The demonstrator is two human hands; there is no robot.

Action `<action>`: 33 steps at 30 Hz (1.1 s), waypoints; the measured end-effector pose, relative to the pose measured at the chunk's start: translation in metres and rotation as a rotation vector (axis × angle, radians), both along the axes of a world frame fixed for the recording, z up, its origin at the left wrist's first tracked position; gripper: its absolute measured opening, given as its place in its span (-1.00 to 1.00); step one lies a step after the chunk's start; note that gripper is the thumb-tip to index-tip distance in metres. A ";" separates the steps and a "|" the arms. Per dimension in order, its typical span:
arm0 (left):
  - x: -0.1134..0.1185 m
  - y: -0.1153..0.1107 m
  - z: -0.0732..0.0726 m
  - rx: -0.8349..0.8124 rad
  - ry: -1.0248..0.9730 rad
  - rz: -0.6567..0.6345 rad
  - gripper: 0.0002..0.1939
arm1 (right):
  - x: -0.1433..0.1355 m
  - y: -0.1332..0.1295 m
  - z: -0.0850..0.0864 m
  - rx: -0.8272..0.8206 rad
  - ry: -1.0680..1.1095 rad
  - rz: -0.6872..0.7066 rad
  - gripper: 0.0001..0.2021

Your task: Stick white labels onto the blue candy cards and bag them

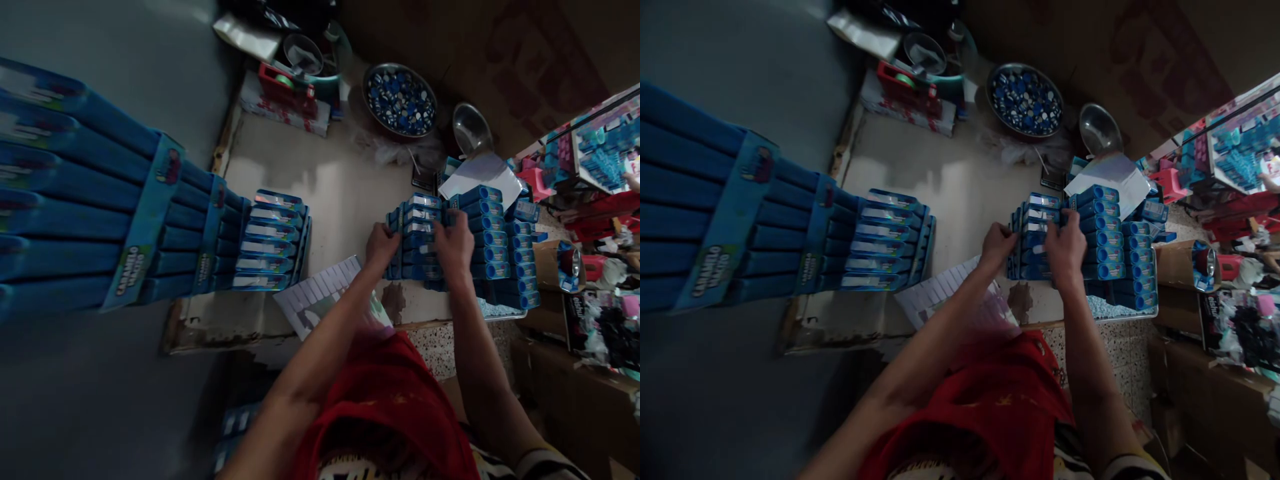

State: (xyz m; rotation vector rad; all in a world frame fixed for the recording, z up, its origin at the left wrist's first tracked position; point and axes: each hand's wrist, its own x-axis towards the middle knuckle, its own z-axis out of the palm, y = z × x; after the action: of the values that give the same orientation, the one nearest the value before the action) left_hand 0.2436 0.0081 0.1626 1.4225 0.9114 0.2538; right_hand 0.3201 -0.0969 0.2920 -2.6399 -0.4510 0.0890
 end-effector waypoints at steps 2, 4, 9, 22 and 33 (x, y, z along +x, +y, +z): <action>-0.014 -0.001 0.011 0.128 0.013 0.123 -0.83 | -0.004 -0.003 0.015 0.170 -0.002 0.017 -0.58; -0.031 -0.005 0.031 0.080 -0.117 0.148 -0.81 | -0.008 -0.002 0.027 0.340 0.082 0.040 -0.58; -0.051 -0.020 0.078 -0.515 -0.472 -0.080 -0.40 | -0.017 0.008 0.034 0.458 0.212 0.057 -0.57; -0.053 0.007 0.071 -0.460 -0.280 -0.122 -0.58 | -0.016 -0.021 0.017 0.480 0.305 0.149 -0.48; -0.018 0.032 0.046 -0.156 -0.021 -0.279 -0.73 | -0.014 -0.012 -0.012 0.123 0.058 -0.013 -0.63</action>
State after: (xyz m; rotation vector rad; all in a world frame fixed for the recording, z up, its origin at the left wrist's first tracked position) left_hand 0.2251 0.0401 0.2082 1.3801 0.6898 -0.0118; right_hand 0.3058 -0.1086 0.2798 -2.5129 -0.4062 0.1288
